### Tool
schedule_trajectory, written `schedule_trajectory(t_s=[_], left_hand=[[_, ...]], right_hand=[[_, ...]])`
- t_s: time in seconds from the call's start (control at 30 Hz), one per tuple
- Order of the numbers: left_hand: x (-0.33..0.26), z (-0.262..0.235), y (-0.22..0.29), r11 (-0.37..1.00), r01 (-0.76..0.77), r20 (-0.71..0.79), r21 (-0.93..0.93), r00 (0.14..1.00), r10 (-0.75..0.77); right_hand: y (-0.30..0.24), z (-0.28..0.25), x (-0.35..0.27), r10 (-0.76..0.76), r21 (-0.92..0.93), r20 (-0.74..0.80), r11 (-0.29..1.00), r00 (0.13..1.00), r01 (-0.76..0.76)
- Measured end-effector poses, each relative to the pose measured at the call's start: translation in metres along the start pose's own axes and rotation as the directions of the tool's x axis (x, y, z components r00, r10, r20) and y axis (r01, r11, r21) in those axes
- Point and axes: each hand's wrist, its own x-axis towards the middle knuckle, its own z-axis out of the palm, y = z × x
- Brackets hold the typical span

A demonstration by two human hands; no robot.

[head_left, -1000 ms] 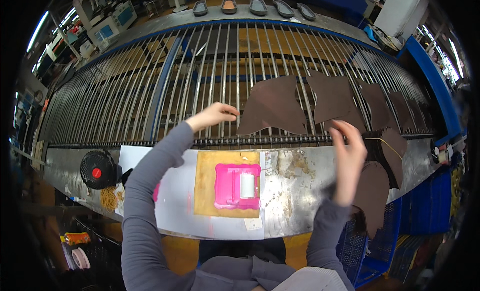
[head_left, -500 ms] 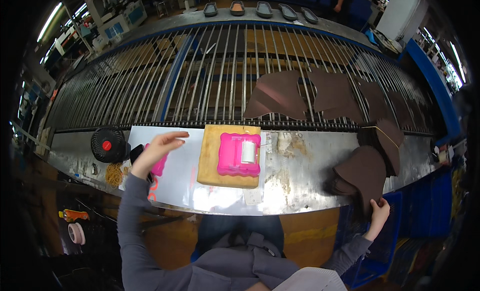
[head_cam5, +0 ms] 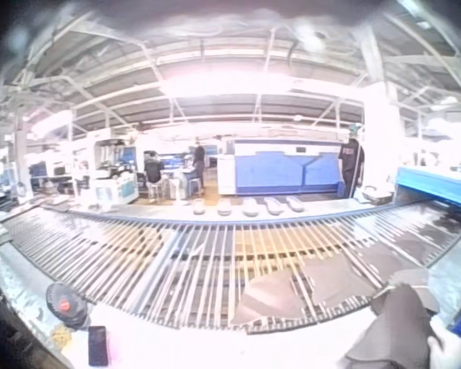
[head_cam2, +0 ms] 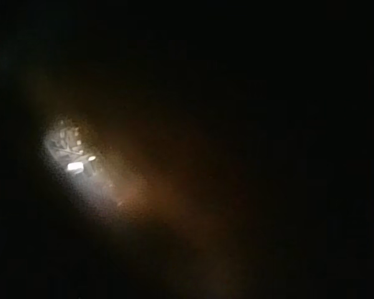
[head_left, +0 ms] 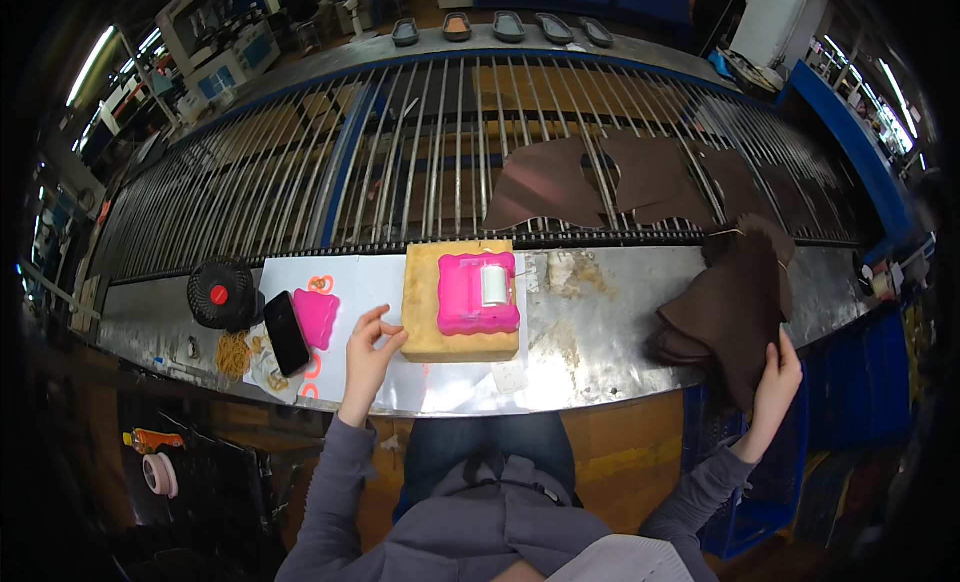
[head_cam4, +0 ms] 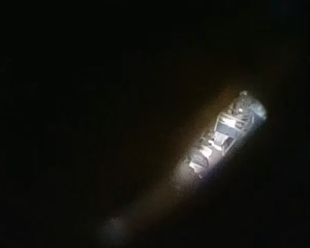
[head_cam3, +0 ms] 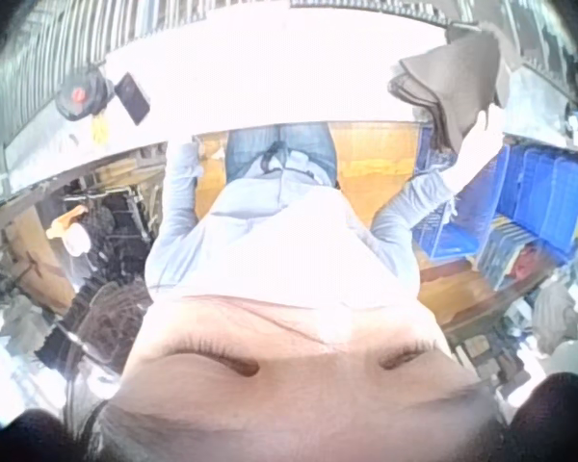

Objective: The person repeatedly rubs brown material pieces against a pink block on a wooden block. They pick up each piece, rub it on the block, and place it on a conveyor belt. The process is repeated for multiple pieces throughout the clip.

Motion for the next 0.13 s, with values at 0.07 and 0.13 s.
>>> schedule_trajectory(t_s=[0.07,0.13], left_hand=[[0.005,-0.009,0.022,0.986,-0.15,-0.099,0.078,0.983,0.157],[0.017,-0.019,0.061,0.933,-0.33,-0.121,0.141,0.93,0.347]], right_hand=[[-0.056,-0.015,-0.001,-0.105,0.305,0.051,0.949,0.993,0.085],[-0.096,-0.026,-0.001,-0.256,0.455,0.071,0.868,0.964,0.197]])
